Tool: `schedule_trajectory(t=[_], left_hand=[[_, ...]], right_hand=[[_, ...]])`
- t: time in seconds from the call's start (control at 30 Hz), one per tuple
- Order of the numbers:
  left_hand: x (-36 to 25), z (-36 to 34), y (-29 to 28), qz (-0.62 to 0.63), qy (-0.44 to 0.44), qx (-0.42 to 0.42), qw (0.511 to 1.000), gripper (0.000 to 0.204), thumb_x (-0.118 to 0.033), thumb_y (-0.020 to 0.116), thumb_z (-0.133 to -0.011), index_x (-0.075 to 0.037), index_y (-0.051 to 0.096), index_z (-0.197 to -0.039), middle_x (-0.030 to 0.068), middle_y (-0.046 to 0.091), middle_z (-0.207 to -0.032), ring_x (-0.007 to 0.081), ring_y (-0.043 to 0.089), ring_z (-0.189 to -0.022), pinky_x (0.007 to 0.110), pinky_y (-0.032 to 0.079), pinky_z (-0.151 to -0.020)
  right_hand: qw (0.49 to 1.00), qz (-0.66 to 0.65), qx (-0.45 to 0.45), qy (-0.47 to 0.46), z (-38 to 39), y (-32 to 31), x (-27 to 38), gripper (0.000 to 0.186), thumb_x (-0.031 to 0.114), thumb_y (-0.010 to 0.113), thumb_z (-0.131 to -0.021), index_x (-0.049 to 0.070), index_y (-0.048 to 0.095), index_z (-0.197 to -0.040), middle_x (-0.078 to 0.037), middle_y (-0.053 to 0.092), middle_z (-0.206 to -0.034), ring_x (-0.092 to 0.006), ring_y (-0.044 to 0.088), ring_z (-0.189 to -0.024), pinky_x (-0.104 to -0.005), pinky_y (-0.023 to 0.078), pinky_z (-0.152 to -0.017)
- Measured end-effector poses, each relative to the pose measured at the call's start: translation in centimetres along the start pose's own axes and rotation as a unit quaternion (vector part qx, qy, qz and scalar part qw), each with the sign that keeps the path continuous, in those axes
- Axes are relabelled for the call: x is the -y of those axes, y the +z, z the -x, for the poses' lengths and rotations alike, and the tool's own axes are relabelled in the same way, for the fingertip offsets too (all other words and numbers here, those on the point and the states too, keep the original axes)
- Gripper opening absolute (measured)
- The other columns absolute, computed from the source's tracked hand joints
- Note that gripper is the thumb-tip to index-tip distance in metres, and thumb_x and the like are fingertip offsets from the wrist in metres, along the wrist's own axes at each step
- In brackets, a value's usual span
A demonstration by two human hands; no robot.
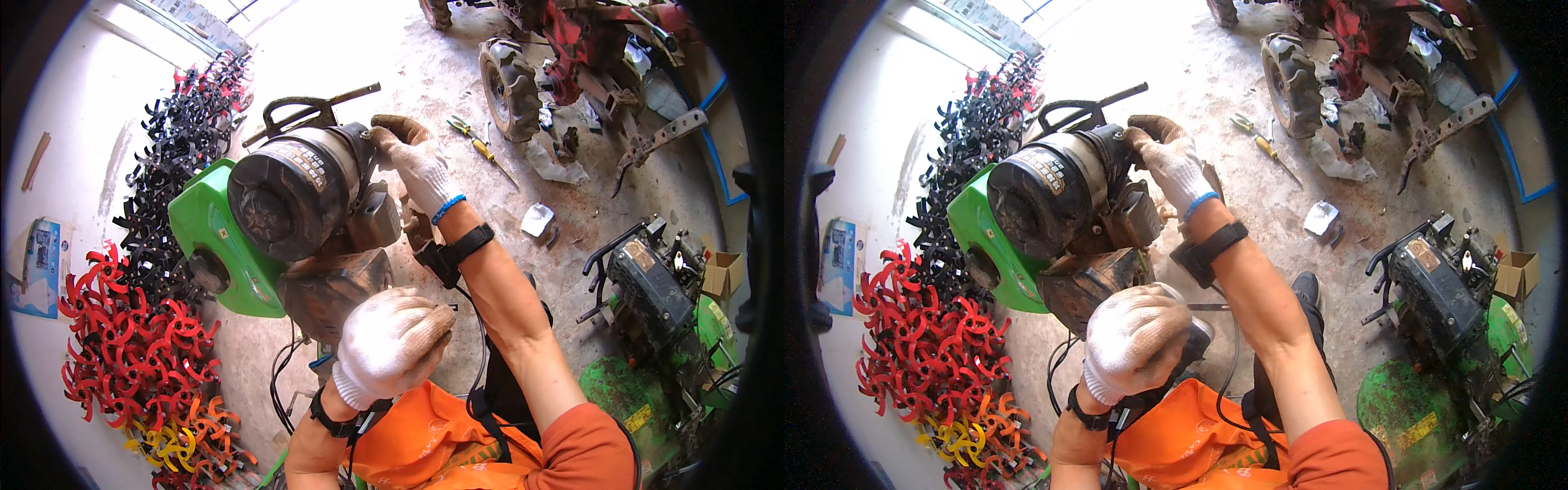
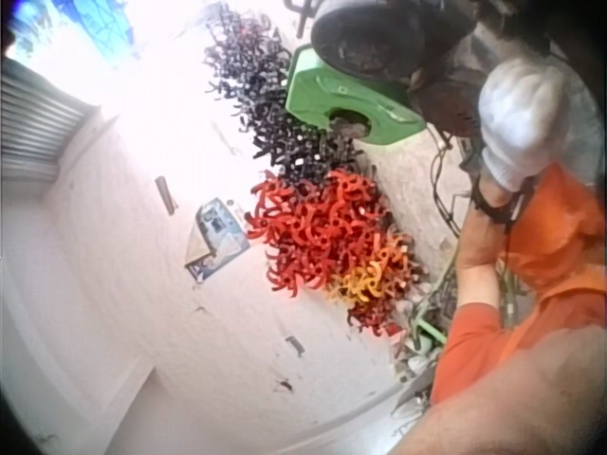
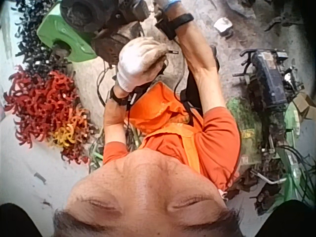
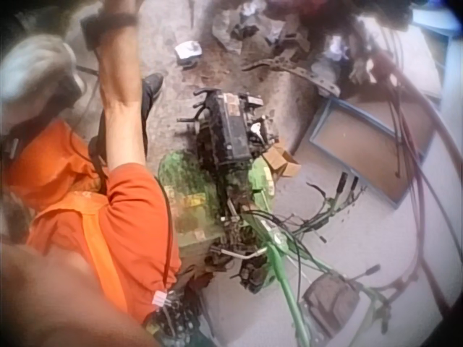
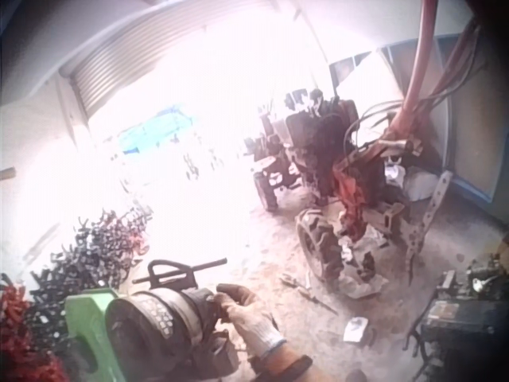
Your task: The person uses a wrench to loosen and remove a bolt from a small green engine. They then use a screwdriver to adjust a component inside the engine's carburetor area. The person continues to manipulate the engine parts with both hands.
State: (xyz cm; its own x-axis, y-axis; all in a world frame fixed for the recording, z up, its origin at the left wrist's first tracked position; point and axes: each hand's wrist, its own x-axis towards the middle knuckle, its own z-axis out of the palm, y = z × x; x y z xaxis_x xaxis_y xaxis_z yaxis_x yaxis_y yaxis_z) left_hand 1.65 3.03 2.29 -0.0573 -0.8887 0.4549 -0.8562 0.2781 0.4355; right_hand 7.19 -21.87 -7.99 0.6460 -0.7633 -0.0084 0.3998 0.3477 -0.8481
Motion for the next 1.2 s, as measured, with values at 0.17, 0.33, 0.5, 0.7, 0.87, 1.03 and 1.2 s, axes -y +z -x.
schedule_trajectory(t=[0.17, 0.33, 0.5, 0.7, 0.87, 1.03, 1.2], left_hand=[[0.0, 0.0, -0.1, -0.004, 0.0, 0.011, 1.0, 0.039, -0.007, 0.094, -0.083, -0.004, 0.087, -0.121, 0.014, 0.085, -0.105, 0.0364, 0.085, -0.097, 0.051, 0.07, -0.097], [0.0, 0.0, 0.1, -0.013, 0.01, 0.004, 1.0, 0.038, -0.006, 0.094, -0.084, -0.004, 0.086, -0.121, 0.0139, 0.085, -0.104, 0.0361, 0.084, -0.097, 0.051, 0.07, -0.096], [-0.1, 0.1, 0.2, -0.018, -0.007, 0.005, 1.0, 0.04, 0.0, 0.091, -0.077, -0.005, 0.088, -0.116, 0.0123, 0.087, -0.11, 0.04, 0.087, -0.104, 0.053, 0.07, -0.103], [-0.2, 0.2, 0.5, -0.026, -0.008, -0.001, 1.0, 0.038, -0.001, 0.092, -0.079, -0.004, 0.087, -0.117, 0.012, 0.086, -0.108, 0.0384, 0.087, -0.105, 0.052, 0.07, -0.103], [-0.3, 0.1, 0.4, -0.025, -0.015, 0.006, 1.0, 0.036, -0.001, 0.092, -0.08, -0.005, 0.088, -0.116, 0.0122, 0.087, -0.108, 0.0383, 0.087, -0.105, 0.052, 0.07, -0.102], [-0.4, 0.0, 0.3, -0.024, -0.02, 0.007, 1.0, 0.036, -0.001, 0.092, -0.081, -0.005, 0.088, -0.116, 0.0125, 0.087, -0.108, 0.0389, 0.087, -0.105, 0.052, 0.07, -0.101], [-0.2, -0.5, 0.3, -0.02, 0.019, -0.008, 1.0, 0.036, -0.002, 0.092, -0.085, -0.003, 0.083, -0.12, 0.013, 0.082, -0.097, 0.0369, 0.083, -0.092, 0.049, 0.068, -0.086]], right_hand=[[0.998, 0.009, 0.055, -0.006, -0.9, -1.6, -0.7, 0.04, 0.025, 0.084, -0.12, -0.001, 0.08, -0.15, -0.01, 0.089, -0.126, -0.0162, 0.084, -0.107, -0.0332, 0.071, -0.095], [0.995, -0.052, 0.09, -0.009, -1.2, -2.1, -2.0, 0.04, 0.027, 0.085, -0.119, 0.001, 0.081, -0.149, -0.007, 0.088, -0.119, -0.0131, 0.078, -0.101, -0.0314, 0.065, -0.092], [0.995, -0.062, 0.083, -0.016, -1.6, -3.4, -3.1, 0.04, 0.028, 0.083, -0.121, 0.001, 0.081, -0.151, -0.006, 0.088, -0.12, -0.013, 0.079, -0.101, -0.0304, 0.066, -0.091], [0.997, -0.064, 0.028, 0.023, -1.4, -4.3, -3.8, 0.039, 0.028, 0.082, -0.121, 0.0, 0.081, -0.148, -0.007, 0.087, -0.123, -0.0142, 0.081, -0.104, -0.031, 0.069, -0.091], [0.995, -0.052, 0.045, 0.075, 1.5, -5.2, -4.1, 0.046, 0.029, 0.089, -0.117, 0.001, 0.073, -0.15, -0.011, 0.085, -0.127, -0.0181, 0.084, -0.105, -0.0357, 0.072, -0.094], [0.996, -0.062, 0.013, 0.069, 3.7, -5.1, -3.7, 0.042, 0.026, 0.09, -0.115, 0.001, 0.075, -0.144, -0.01, 0.086, -0.116, -0.0157, 0.082, -0.096, -0.0332, 0.071, -0.087], [0.998, -0.028, -0.009, 0.054, 4.2, -4.7, -3.5, 0.038, 0.026, 0.091, -0.114, 0.002, 0.077, -0.14, -0.009, 0.086, -0.109, -0.0141, 0.08, -0.09, -0.0312, 0.068, -0.081]])
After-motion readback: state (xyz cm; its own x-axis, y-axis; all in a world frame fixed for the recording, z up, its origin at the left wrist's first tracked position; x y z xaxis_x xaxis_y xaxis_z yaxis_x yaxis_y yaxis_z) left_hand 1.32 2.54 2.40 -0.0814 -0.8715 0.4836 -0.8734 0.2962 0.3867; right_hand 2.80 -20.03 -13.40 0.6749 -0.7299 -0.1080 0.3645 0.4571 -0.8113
